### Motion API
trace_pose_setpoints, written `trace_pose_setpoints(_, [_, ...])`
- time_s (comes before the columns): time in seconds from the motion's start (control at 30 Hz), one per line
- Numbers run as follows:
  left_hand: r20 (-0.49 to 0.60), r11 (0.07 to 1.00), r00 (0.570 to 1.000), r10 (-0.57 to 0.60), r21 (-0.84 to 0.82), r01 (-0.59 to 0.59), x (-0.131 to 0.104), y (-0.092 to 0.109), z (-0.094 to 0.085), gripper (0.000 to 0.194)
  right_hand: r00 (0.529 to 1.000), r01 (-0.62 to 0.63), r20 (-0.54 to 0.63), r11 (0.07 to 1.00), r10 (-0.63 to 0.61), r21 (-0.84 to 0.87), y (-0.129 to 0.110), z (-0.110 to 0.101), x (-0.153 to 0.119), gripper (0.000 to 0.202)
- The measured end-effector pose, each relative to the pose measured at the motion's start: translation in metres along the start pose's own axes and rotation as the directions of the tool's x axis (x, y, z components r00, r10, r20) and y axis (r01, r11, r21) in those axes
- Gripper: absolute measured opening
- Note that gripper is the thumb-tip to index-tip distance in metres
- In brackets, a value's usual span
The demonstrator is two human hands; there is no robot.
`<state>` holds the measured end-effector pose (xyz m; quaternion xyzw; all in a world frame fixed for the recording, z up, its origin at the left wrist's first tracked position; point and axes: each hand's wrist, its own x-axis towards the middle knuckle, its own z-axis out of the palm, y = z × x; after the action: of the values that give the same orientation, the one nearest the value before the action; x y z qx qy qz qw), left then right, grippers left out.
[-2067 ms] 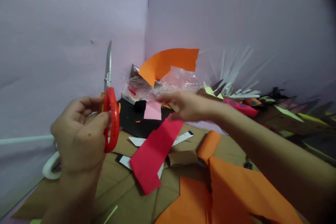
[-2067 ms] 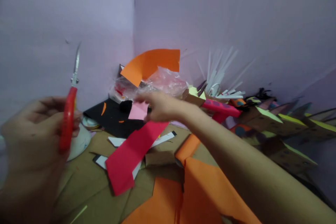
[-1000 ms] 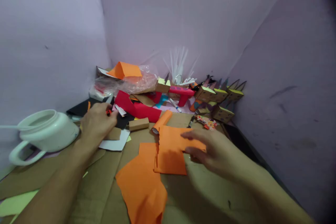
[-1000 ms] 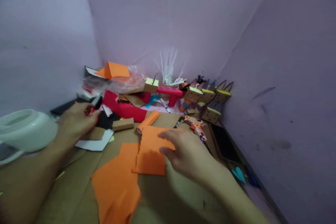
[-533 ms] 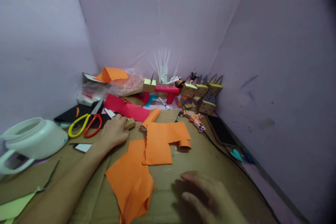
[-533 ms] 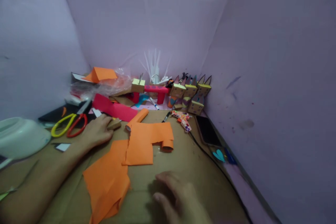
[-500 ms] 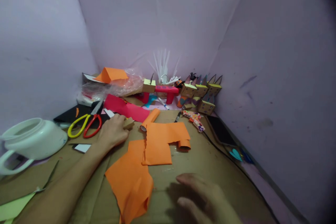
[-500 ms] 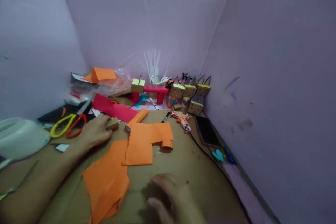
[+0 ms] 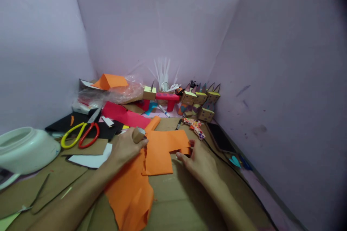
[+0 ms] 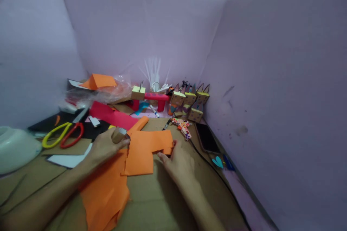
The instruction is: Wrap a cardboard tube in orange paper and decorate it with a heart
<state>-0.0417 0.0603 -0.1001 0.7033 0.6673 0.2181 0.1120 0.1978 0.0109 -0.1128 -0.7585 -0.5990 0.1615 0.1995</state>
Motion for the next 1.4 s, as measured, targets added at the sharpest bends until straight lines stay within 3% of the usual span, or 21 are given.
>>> trace_pose_setpoints(0.1, [-0.023, 0.997, 0.999, -0.038, 0.061, 0.039, 0.018, 0.011, 0.006, 0.036, 1.0, 0.016, -0.004, 1.0, -0.016, -0.006, -0.004, 0.005, 0.005, 0.045])
trace_pose_setpoints(0.27, [0.088, 0.992, 0.995, -0.041, 0.12, 0.03, 0.06, 0.028, 0.015, 0.03, 0.998, 0.064, 0.007, 0.998, -0.064, 0.019, 0.014, -0.001, 0.013, 0.039])
trace_pose_setpoints(0.4, [0.185, 0.985, 0.98, -0.079, 0.164, 0.048, 0.077, 0.035, 0.026, 0.024, 0.998, 0.071, 0.004, 0.997, -0.07, -0.009, 0.042, -0.02, 0.01, 0.043])
trace_pose_setpoints(0.5, [0.188, 0.982, 0.978, -0.092, 0.179, 0.058, 0.086, 0.03, 0.019, 0.023, 0.994, 0.068, -0.088, 0.996, -0.063, 0.064, 0.049, -0.04, 0.014, 0.041])
trace_pose_setpoints(0.63, [0.08, 0.97, 0.995, -0.062, 0.239, 0.041, 0.105, 0.019, -0.005, 0.026, 0.965, 0.224, -0.159, 0.971, -0.209, 0.085, 0.013, -0.049, 0.048, 0.033])
trace_pose_setpoints(0.7, [0.057, 0.957, 0.998, -0.032, 0.289, 0.015, 0.114, 0.018, -0.012, 0.028, 0.954, 0.27, -0.149, 0.962, -0.262, 0.037, -0.019, -0.035, 0.077, 0.029])
trace_pose_setpoints(0.8, [0.081, 0.937, 0.996, 0.032, 0.344, -0.058, 0.12, 0.021, -0.009, 0.029, 0.951, 0.278, -0.145, 0.961, -0.275, 0.002, -0.061, -0.001, 0.121, 0.029])
trace_pose_setpoints(0.9, [0.072, 0.925, 0.991, 0.111, 0.358, -0.129, 0.119, 0.026, 0.001, 0.027, 0.949, 0.288, -0.125, 0.957, -0.289, -0.021, -0.082, 0.026, 0.145, 0.027])
trace_pose_setpoints(1.0, [0.012, 0.93, 0.987, 0.159, 0.333, -0.154, 0.109, 0.027, -0.001, 0.026, 0.935, 0.331, -0.127, 0.943, -0.331, -0.018, -0.078, 0.027, 0.139, 0.031])
trace_pose_setpoints(1.1, [0.024, 0.951, 0.989, 0.147, 0.272, -0.148, 0.088, 0.021, -0.014, 0.023, 0.924, 0.368, -0.124, 0.93, -0.363, 0.022, -0.055, 0.008, 0.111, 0.029])
trace_pose_setpoints(1.2, [0.137, 0.972, 0.981, 0.136, 0.173, -0.159, 0.064, 0.015, -0.018, 0.021, 0.938, 0.347, -0.048, 0.933, -0.344, 0.092, -0.023, -0.01, 0.079, 0.014])
trace_pose_setpoints(1.3, [0.266, 0.978, 0.948, 0.172, 0.07, -0.197, 0.043, 0.019, -0.006, 0.019, 0.952, 0.305, -0.079, 0.935, -0.295, 0.183, 0.004, -0.01, 0.056, 0.016])
trace_pose_setpoints(1.4, [0.32, 0.973, 0.924, 0.21, 0.027, -0.231, 0.03, 0.03, 0.01, 0.014, 0.951, 0.3, -0.163, 0.915, -0.263, 0.271, 0.018, -0.001, 0.049, 0.021])
